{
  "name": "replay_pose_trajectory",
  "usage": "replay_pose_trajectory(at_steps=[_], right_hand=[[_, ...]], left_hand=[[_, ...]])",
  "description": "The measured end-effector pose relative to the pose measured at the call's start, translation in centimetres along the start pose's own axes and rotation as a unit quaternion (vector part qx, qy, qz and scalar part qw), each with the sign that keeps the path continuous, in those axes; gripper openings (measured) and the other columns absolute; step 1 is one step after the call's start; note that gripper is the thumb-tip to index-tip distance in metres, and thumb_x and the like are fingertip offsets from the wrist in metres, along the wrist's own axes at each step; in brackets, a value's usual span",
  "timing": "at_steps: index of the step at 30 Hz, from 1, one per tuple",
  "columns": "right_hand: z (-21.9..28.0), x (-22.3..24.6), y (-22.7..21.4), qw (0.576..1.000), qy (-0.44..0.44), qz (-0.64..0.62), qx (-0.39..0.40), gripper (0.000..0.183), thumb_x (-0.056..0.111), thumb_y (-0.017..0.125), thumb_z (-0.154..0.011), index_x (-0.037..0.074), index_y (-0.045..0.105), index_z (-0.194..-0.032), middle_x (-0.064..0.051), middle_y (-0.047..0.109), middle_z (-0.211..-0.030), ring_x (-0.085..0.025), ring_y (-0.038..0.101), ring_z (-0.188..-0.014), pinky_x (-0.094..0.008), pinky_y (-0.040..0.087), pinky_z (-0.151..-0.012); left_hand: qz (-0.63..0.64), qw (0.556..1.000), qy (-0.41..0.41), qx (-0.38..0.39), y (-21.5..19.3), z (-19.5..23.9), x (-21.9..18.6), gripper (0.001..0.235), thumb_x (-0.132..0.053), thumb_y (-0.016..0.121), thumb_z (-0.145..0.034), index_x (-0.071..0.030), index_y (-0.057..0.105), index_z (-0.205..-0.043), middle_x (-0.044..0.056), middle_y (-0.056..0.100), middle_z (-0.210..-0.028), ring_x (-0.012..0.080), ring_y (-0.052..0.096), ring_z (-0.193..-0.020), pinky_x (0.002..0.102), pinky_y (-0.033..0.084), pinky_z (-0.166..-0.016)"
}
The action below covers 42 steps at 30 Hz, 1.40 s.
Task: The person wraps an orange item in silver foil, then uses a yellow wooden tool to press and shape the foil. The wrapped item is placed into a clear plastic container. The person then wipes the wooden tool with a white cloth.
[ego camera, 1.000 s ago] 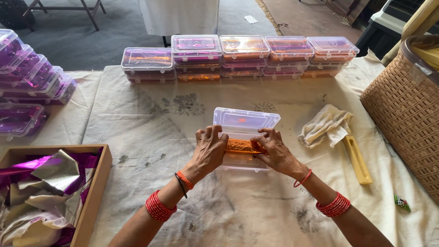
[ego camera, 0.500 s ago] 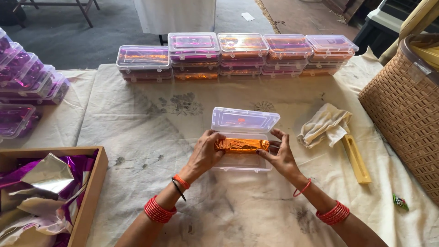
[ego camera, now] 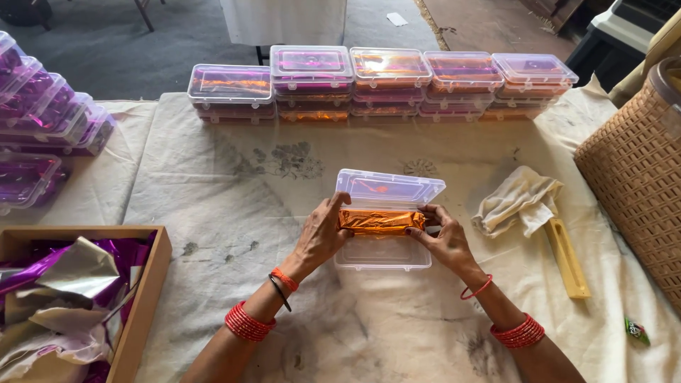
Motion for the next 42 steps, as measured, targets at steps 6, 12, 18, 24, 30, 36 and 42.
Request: replay_pose_trajectory(at_steps=[6, 12, 18, 24, 30, 36, 42], right_hand=[[0.0, -0.6, -0.1, 0.999, 0.023, -0.023, 0.005, 0.061, 0.026, 0.083, -0.081, -0.001, 0.059, -0.131, -0.012, 0.074, -0.113, -0.018, 0.072, -0.103, -0.031, 0.061, -0.09], [-0.2, -2.6, 1.4, 0.985, 0.008, -0.146, 0.096, 0.075, 0.032, 0.083, -0.08, 0.001, 0.047, -0.139, -0.012, 0.067, -0.126, -0.02, 0.066, -0.115, -0.032, 0.054, -0.102], [0.3, -5.8, 0.7, 0.963, 0.068, -0.251, 0.076, 0.072, 0.054, 0.053, -0.098, 0.003, 0.043, -0.149, -0.012, 0.062, -0.134, -0.018, 0.058, -0.123, -0.034, 0.044, -0.111], [0.7, -4.1, 0.9, 0.961, 0.046, -0.266, 0.06, 0.062, 0.049, 0.045, -0.105, 0.001, 0.058, -0.141, -0.009, 0.069, -0.132, -0.015, 0.062, -0.122, -0.028, 0.048, -0.108], [0.7, -3.7, 1.2, 0.985, 0.024, -0.162, 0.046, 0.046, 0.028, 0.058, -0.102, 0.001, 0.06, -0.139, -0.008, 0.07, -0.125, -0.012, 0.063, -0.115, -0.024, 0.051, -0.099], [0.7, -3.5, 1.7, 0.988, 0.03, -0.15, 0.019, 0.038, 0.021, 0.057, -0.104, -0.002, 0.062, -0.135, -0.007, 0.07, -0.114, -0.012, 0.063, -0.103, -0.024, 0.054, -0.092], [0.8, -5.8, 2.0, 0.986, 0.005, -0.166, 0.002, 0.043, 0.024, 0.055, -0.106, -0.001, 0.058, -0.14, -0.007, 0.067, -0.116, -0.01, 0.06, -0.105, -0.023, 0.051, -0.093]], left_hand=[[-0.007, 0.997, 0.063, -0.041, 0.2, -0.1, 0.2, 0.063, -0.001, 0.081, -0.074, -0.009, 0.041, -0.121, 0.021, 0.063, -0.105, 0.0409, 0.067, -0.088, 0.051, 0.054, -0.074], [0.066, 0.995, 0.077, -0.004, -0.4, -0.1, 0.7, 0.065, -0.008, 0.084, -0.074, -0.005, 0.037, -0.12, 0.018, 0.057, -0.107, 0.0345, 0.066, -0.094, 0.045, 0.06, -0.079], [0.038, 0.998, 0.002, 0.039, 1.5, 0.2, 4.8, 0.044, -0.029, 0.08, -0.088, -0.006, 0.049, -0.108, 0.014, 0.061, -0.104, 0.0269, 0.067, -0.092, 0.04, 0.063, -0.081], [0.166, 0.981, -0.024, -0.095, 0.3, 1.0, 5.5, 0.031, -0.018, 0.056, -0.104, -0.002, 0.038, -0.124, 0.021, 0.071, -0.114, 0.0223, 0.072, -0.098, 0.039, 0.062, -0.086], [0.137, 0.985, -0.064, -0.086, 1.0, 1.4, 4.7, 0.034, -0.011, 0.052, -0.101, -0.004, 0.037, -0.13, 0.018, 0.075, -0.102, 0.0249, 0.072, -0.076, 0.04, 0.063, -0.066], [0.089, 0.988, -0.028, -0.12, 0.2, 1.6, 3.0, 0.032, -0.008, 0.053, -0.1, -0.003, 0.042, -0.129, 0.017, 0.075, -0.099, 0.0237, 0.072, -0.073, 0.04, 0.06, -0.067], [0.12, 0.986, -0.013, -0.117, 0.3, 1.8, 3.3, 0.033, -0.014, 0.053, -0.105, -0.003, 0.04, -0.133, 0.016, 0.075, -0.105, 0.0231, 0.072, -0.081, 0.039, 0.061, -0.072]])
Point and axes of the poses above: each hand's wrist, its own z-axis away from the middle knuckle, its own y-axis out of the palm, x = y × z, the point moved 10 cm from there along -z, towards the middle knuckle
